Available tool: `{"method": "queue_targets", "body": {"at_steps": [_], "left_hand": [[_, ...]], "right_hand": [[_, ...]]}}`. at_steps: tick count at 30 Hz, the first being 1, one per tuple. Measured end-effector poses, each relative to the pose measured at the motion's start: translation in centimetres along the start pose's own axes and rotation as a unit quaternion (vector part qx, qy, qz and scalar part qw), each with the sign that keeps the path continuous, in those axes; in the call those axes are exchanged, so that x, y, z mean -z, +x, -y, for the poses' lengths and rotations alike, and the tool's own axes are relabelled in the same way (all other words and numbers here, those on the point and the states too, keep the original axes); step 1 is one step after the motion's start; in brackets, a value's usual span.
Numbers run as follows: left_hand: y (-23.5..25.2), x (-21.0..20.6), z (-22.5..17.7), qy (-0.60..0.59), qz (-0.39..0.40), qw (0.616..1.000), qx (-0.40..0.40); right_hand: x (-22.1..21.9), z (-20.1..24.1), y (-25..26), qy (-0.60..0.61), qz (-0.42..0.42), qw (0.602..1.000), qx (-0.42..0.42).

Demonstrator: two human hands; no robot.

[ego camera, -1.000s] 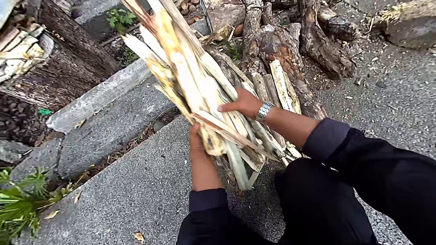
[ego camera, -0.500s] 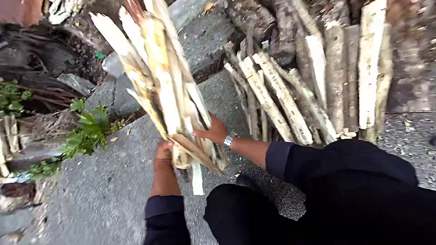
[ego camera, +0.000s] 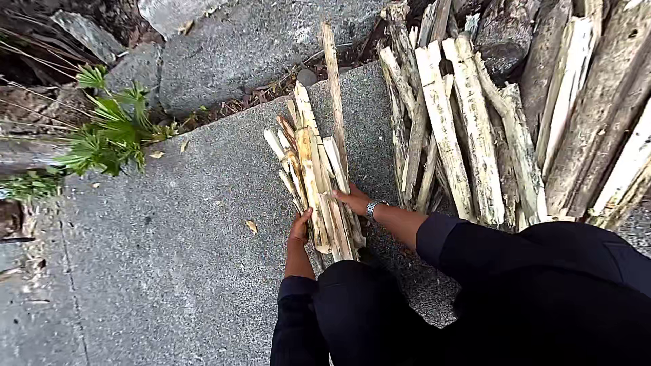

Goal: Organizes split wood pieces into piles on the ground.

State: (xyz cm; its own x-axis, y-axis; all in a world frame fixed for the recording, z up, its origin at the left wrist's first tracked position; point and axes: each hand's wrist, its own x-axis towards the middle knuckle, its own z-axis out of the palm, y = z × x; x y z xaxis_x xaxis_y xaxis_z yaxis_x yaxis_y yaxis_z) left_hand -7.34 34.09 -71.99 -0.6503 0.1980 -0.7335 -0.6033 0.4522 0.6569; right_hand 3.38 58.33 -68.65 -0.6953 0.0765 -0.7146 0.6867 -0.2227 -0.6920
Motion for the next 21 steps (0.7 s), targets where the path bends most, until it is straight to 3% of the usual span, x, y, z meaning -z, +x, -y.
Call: {"method": "queue_targets", "body": {"at_steps": [3, 7, 8, 11, 14, 18, 21], "left_hand": [[0.2, 0.3, 0.9, 0.076, -0.084, 0.993, 0.013], [-2.5, -0.2, 2.6, 0.183, -0.143, 0.970, -0.072], [-3.5, -0.7, 3.2, 0.239, -0.153, 0.953, -0.103], [-7.2, -4.4, 4.6, 0.452, -0.211, 0.855, -0.141], [-9.7, -8.6, 5.8, 0.529, -0.204, 0.812, -0.139], [-8.3, -8.8, 4.8, 0.492, -0.194, 0.821, -0.216], [-7.2, -7.7, 1.0, 0.455, -0.162, 0.861, -0.159]], "right_hand": [[1.1, -0.7, 2.3, -0.050, -0.043, 0.997, -0.039], [3.6, -0.3, 3.6, -0.105, -0.106, 0.986, -0.081], [4.2, -0.3, 3.7, -0.112, -0.117, 0.983, -0.085], [4.5, -0.5, 3.7, -0.111, -0.164, 0.977, -0.081], [3.6, 0.6, 2.6, -0.126, -0.227, 0.964, -0.058], [4.1, 3.2, 2.1, -0.123, -0.269, 0.955, 0.028], [6.2, 5.6, 1.9, -0.101, -0.264, 0.959, 0.031]]}}
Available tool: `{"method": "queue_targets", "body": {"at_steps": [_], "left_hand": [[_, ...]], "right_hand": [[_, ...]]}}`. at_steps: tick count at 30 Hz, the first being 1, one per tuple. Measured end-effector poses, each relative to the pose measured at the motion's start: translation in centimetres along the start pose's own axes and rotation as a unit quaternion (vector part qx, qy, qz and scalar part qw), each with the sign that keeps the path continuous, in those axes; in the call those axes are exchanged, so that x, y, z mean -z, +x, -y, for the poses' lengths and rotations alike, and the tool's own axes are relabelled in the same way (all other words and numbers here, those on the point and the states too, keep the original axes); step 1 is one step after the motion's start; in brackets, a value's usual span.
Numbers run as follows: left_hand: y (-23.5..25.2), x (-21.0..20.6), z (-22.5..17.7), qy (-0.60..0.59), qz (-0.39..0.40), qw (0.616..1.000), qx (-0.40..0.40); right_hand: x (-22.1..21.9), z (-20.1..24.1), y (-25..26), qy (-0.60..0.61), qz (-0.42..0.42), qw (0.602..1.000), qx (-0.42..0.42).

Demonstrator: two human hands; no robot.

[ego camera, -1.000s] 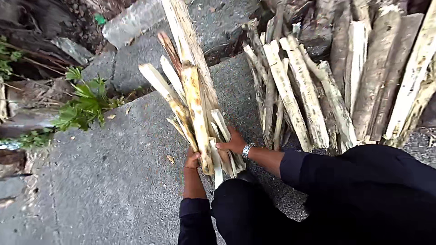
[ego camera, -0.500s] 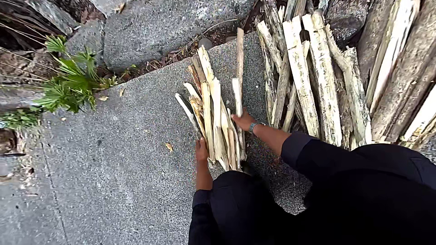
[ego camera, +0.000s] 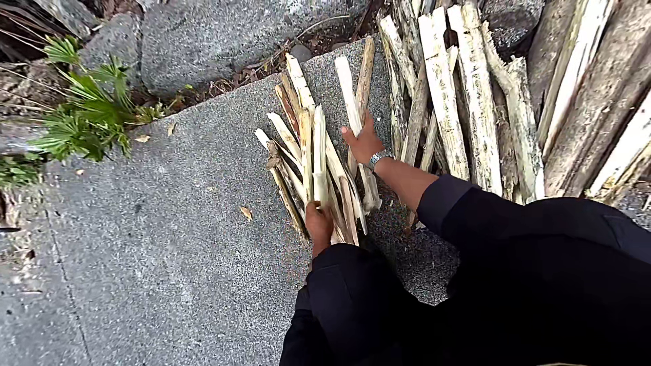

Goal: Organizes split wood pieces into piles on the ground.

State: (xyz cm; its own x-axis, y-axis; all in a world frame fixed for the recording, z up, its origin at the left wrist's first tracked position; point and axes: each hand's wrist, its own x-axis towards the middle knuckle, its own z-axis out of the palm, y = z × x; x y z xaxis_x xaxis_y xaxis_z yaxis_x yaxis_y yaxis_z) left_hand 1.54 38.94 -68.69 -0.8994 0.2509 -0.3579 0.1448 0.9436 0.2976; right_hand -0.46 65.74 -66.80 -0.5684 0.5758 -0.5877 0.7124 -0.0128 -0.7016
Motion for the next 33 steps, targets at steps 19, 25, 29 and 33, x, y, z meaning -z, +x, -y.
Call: {"method": "queue_targets", "body": {"at_steps": [19, 25, 29, 33], "left_hand": [[11.5, -1.9, -25.8, -0.136, 0.301, 0.938, -0.105], [7.5, -11.4, -25.7, -0.337, 0.341, 0.877, -0.029], [6.0, -8.5, -24.8, -0.340, 0.348, 0.874, -0.025], [6.6, -5.3, -22.9, -0.381, 0.421, 0.822, -0.021]], "right_hand": [[18.3, -9.4, 1.8, -0.023, -0.310, 0.911, -0.270], [16.8, -12.1, -1.5, -0.025, -0.134, 0.972, -0.190], [13.3, -12.0, -1.5, 0.022, -0.086, 0.984, -0.156], [11.9, -11.2, -2.6, 0.145, -0.033, 0.983, -0.108]]}}
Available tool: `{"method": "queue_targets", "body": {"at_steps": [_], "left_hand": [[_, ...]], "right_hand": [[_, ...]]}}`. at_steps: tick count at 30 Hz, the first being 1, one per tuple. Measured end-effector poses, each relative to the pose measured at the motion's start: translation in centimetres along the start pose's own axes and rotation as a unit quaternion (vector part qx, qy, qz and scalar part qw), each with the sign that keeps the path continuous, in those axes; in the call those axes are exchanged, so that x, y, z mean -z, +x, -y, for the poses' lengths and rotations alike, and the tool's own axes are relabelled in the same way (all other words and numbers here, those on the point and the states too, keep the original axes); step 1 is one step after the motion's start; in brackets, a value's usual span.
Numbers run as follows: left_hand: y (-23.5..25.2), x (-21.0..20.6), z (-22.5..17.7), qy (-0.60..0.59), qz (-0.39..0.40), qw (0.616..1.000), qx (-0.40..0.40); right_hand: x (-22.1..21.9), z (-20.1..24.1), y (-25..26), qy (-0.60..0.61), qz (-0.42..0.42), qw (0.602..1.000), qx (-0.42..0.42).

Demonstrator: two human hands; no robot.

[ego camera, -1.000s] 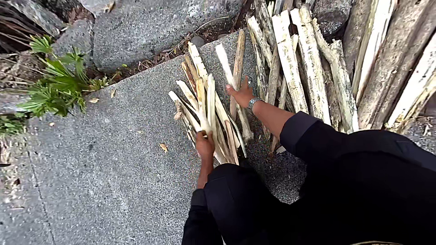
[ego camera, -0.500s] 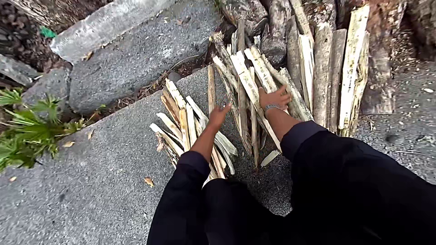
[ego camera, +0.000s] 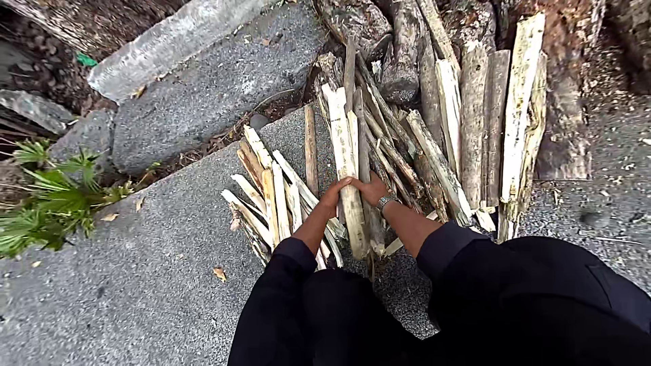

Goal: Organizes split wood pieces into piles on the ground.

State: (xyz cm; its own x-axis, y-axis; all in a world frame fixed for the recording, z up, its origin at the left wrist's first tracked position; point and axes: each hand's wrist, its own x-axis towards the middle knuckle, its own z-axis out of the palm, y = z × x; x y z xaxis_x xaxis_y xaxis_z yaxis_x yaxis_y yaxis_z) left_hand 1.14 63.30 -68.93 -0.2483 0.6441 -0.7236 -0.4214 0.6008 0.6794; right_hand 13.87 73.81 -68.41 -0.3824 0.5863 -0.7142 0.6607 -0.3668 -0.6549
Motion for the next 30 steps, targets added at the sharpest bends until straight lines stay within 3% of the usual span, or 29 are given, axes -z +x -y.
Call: {"method": "queue_targets", "body": {"at_steps": [6, 12, 15, 18, 22, 24, 27, 30], "left_hand": [[-6.0, 4.6, 1.9, 0.018, -0.054, 0.993, -0.107], [-15.1, 11.9, 1.5, 0.048, -0.145, 0.976, -0.153], [-19.3, 14.3, 2.5, 0.037, -0.194, 0.972, -0.129], [-19.6, 14.9, 5.8, 0.141, -0.240, 0.960, -0.041], [-15.8, 13.6, 11.0, 0.309, -0.307, 0.892, 0.120], [-15.5, 13.5, 10.8, 0.316, -0.281, 0.900, 0.109], [-16.9, 15.8, 9.7, 0.225, -0.260, 0.939, 0.033], [-16.1, 21.4, 11.2, 0.135, -0.416, 0.899, -0.003]], "right_hand": [[-4.8, 0.8, -5.4, 0.059, 0.069, 0.993, 0.072], [-12.4, 3.5, -10.5, 0.074, 0.173, 0.975, 0.120], [-14.9, 4.3, -12.1, -0.008, 0.259, 0.956, 0.138], [-15.4, 3.9, -11.8, -0.179, 0.305, 0.928, 0.117], [-14.7, 1.1, -8.5, -0.269, 0.232, 0.932, 0.074], [-13.6, 0.0, -6.1, -0.272, 0.173, 0.944, 0.069], [-12.2, -1.7, -2.1, -0.213, 0.087, 0.970, 0.082], [-12.0, -2.4, 1.7, -0.101, 0.092, 0.989, 0.048]]}}
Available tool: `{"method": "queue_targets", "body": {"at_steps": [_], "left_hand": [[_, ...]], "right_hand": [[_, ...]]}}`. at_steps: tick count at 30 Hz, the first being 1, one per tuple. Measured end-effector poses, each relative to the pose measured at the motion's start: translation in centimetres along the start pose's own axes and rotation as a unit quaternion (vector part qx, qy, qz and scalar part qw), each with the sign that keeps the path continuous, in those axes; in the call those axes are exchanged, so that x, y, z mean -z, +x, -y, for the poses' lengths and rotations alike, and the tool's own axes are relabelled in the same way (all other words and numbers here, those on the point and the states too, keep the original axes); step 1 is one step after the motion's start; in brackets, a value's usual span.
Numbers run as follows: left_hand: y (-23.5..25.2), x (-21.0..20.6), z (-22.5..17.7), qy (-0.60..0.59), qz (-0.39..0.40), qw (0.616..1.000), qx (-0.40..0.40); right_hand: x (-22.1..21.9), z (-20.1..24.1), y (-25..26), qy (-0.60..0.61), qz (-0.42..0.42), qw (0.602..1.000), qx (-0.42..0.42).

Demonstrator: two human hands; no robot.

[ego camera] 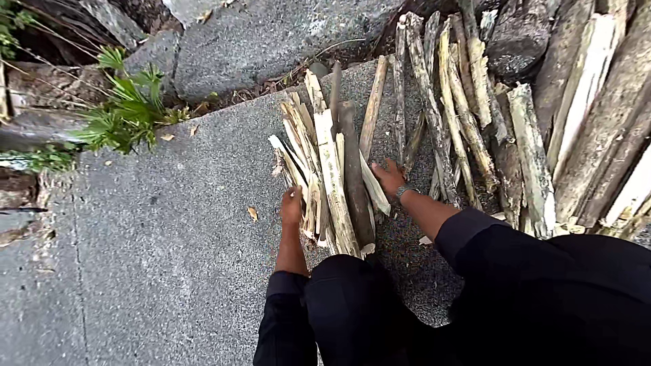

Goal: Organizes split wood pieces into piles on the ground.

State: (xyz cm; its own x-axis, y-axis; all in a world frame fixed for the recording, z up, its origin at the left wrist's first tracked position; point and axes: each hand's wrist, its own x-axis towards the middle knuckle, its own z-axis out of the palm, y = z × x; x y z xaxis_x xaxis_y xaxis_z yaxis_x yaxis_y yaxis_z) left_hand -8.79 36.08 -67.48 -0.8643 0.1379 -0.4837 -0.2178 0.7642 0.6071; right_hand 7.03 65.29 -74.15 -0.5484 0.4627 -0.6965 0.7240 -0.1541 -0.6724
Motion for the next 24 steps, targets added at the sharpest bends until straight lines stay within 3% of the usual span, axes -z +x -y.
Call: {"method": "queue_targets", "body": {"at_steps": [2, 6, 8, 12, 15, 17, 20, 24], "left_hand": [[3.1, 0.7, 1.9, 0.002, -0.091, 0.994, 0.060], [9.1, -1.3, 4.7, -0.011, -0.079, 0.982, 0.170], [10.2, -3.9, 3.2, 0.052, -0.077, 0.977, 0.193], [9.2, -4.1, 0.6, 0.150, -0.043, 0.979, 0.131], [8.0, -2.0, -1.7, 0.114, 0.088, 0.988, 0.049], [6.7, -3.6, -2.9, 0.080, 0.148, 0.985, 0.047], [6.7, -7.2, -1.6, 0.086, 0.137, 0.986, 0.029], [8.6, -7.4, -0.1, 0.151, 0.069, 0.986, 0.001]], "right_hand": [[0.1, 0.0, 1.0, 0.062, 0.013, 0.998, -0.023], [-0.3, 0.6, 2.2, 0.071, 0.013, 0.997, -0.038], [-0.4, 1.0, 2.9, 0.073, 0.020, 0.997, -0.031], [-2.3, 1.5, 4.3, 0.152, 0.019, 0.985, -0.082], [-3.9, 1.8, 5.4, 0.166, -0.006, 0.981, -0.098], [-5.0, 1.7, 5.2, 0.159, -0.024, 0.981, -0.109], [-4.7, 2.0, 4.4, 0.176, -0.016, 0.978, -0.108], [-2.9, 1.9, 1.2, 0.302, 0.022, 0.951, -0.069]]}}
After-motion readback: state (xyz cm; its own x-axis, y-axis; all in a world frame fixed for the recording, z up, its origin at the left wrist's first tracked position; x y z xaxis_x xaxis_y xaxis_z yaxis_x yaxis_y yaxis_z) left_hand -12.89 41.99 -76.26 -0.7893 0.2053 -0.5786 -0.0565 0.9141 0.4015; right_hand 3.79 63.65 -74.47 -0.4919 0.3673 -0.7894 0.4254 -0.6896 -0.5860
